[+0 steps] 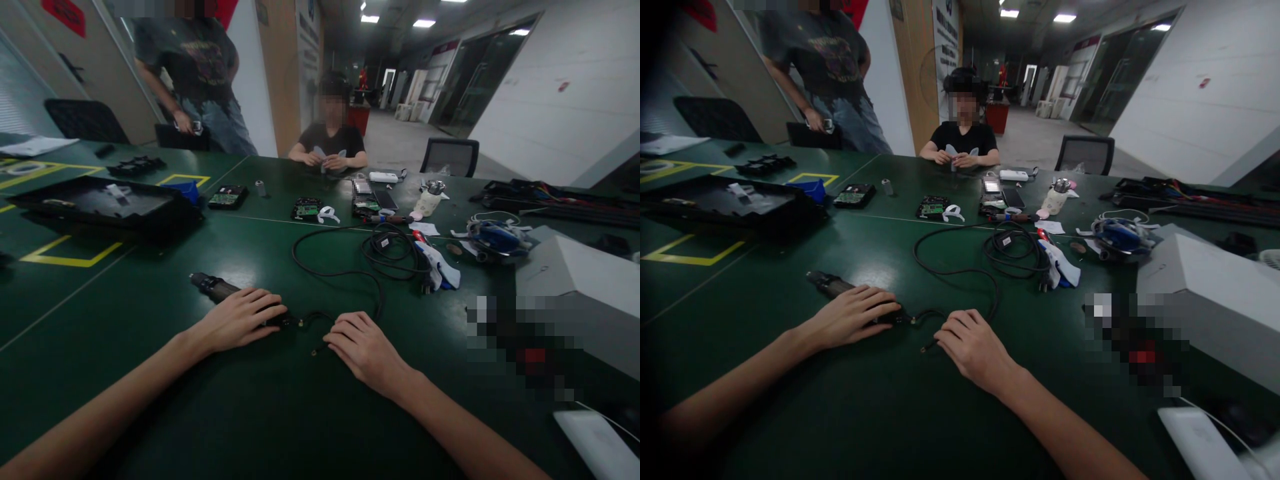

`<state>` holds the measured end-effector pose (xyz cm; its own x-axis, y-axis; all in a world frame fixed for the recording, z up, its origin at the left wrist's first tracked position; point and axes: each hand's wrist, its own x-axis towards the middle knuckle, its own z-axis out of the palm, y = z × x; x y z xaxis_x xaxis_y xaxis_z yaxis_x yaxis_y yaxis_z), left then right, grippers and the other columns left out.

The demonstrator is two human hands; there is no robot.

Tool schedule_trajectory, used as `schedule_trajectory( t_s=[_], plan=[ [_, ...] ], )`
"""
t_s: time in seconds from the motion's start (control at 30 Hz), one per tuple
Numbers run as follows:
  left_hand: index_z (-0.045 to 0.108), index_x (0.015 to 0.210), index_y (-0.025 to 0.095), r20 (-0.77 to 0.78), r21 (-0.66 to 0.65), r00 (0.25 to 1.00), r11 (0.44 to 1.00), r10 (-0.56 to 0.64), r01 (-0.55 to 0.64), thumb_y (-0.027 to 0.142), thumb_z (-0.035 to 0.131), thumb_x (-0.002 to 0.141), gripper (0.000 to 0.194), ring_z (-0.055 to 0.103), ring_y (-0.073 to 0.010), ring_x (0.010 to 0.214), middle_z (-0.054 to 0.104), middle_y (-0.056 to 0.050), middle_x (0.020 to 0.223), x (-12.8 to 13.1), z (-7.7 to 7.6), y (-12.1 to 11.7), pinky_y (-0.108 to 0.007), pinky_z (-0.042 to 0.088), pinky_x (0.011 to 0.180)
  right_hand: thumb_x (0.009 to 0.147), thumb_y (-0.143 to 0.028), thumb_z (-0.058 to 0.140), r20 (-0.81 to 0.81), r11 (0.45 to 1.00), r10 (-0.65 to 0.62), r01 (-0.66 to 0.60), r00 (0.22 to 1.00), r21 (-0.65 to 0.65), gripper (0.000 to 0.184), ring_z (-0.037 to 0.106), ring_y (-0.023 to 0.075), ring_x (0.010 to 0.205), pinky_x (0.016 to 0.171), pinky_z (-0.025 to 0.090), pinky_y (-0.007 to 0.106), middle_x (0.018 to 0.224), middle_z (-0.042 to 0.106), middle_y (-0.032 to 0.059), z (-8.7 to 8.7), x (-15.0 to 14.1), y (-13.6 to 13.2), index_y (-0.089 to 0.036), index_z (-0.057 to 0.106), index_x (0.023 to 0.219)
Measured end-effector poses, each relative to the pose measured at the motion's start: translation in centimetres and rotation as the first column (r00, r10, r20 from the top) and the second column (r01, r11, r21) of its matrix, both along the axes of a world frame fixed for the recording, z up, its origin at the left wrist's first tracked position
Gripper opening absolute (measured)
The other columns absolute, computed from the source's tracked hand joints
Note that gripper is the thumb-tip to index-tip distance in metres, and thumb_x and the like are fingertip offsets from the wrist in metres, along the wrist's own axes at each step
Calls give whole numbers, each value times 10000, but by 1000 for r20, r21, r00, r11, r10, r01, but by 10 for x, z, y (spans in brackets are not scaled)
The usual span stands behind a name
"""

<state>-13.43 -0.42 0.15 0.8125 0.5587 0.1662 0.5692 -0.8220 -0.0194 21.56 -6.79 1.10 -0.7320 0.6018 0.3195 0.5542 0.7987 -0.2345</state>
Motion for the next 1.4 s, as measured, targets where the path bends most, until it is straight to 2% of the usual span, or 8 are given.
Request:
schedule_trajectory(
  t_s=[0.13, 0.3, 0.4, 0.5, 0.67, 0.87, 1.07, 1.4],
  plan=[
    [590, 1346, 249, -2, 51, 998, 997, -56, 56, 427, 481, 1048, 364, 653, -224, 1037, 649, -88, 1290, 22, 0, 9, -361, 531, 859, 1051, -172, 560, -32, 999, -47, 48, 998, 23, 197, 660, 243, 1079, 899, 545, 402, 1141, 723, 90, -5, -4, 0, -189, 668, 1215],
    [596, 1268, 226, 17, 86, 997, 993, -81, 79, 426, 454, 1048, 330, 641, -196, 881, 664, -76, 1120, 77, 6, 9, -310, 486, 676, 1072, -199, 529, -81, 964, -264, 262, 961, -41, 241, 692, 215, 981, 788, 566, 329, 1119, 713, 83, -9, 0, -2, -213, 650, 1280],
    [603, 1201, 216, 24, 90, 996, 993, -81, 78, 426, 443, 1046, 306, 628, -197, 838, 651, -65, 1039, 112, 8, 6, -310, 452, 633, 1089, -229, 495, -130, 930, -366, 358, 921, -82, 254, 707, 209, 954, 781, 565, 326, 1124, 703, 74, -13, 4, -1, -229, 630, 1305],
    [608, 1138, 207, 20, 105, 996, 991, -91, 88, 448, 443, 1044, 307, 615, -192, 790, 640, -51, 970, 131, 7, 7, -319, 435, 628, 1083, -247, 502, -190, 898, -439, 424, 878, -116, 230, 711, 214, 936, 799, 564, 338, 1114, 705, 70, -14, 7, 2, -227, 630, 1272],
    [616, 1135, 200, 35, 131, 993, 986, -112, 107, 529, 449, 1039, 381, 624, -200, 816, 655, -51, 978, 132, 8, 11, -337, 444, 668, 1051, -249, 544, -222, 883, -470, 450, 854, -136, 181, 711, 208, 925, 797, 551, 322, 1084, 716, 53, -10, 10, 4, -233, 642, 1203],
    [609, 1233, 216, 73, 64, 988, 989, -138, 133, 488, 481, 1036, 359, 640, -191, 878, 679, -41, 1070, 127, 14, 12, -338, 462, 713, 1024, -254, 571, -139, 859, -512, 506, 848, -78, 153, 697, 210, 885, 758, 514, 309, 1018, 717, 45, -5, 14, 5, -250, 673, 1138],
    [604, 1284, 214, 131, 216, 982, 970, -140, 109, 373, 482, 1045, 312, 634, -228, 1021, 684, -65, 1209, 129, 3, 5, -368, 455, 787, 1006, -240, 578, -122, 875, -484, 480, 867, -64, 146, 695, 214, 908, 759, 512, 302, 1018, 711, 49, -1, 16, 6, -249, 681, 1109],
    [637, 1181, 236, 222, 174, 973, 984, -67, 28, 377, 499, 1049, 236, 641, -201, 956, 715, -29, 1143, 141, -10, 4, -371, 418, 790, 994, -204, 585, -190, 893, -449, 438, 873, -101, 98, 690, 216, 905, 778, 527, 317, 995, 708, 51, -3, 18, 10, -232, 641, 1070]
  ],
)
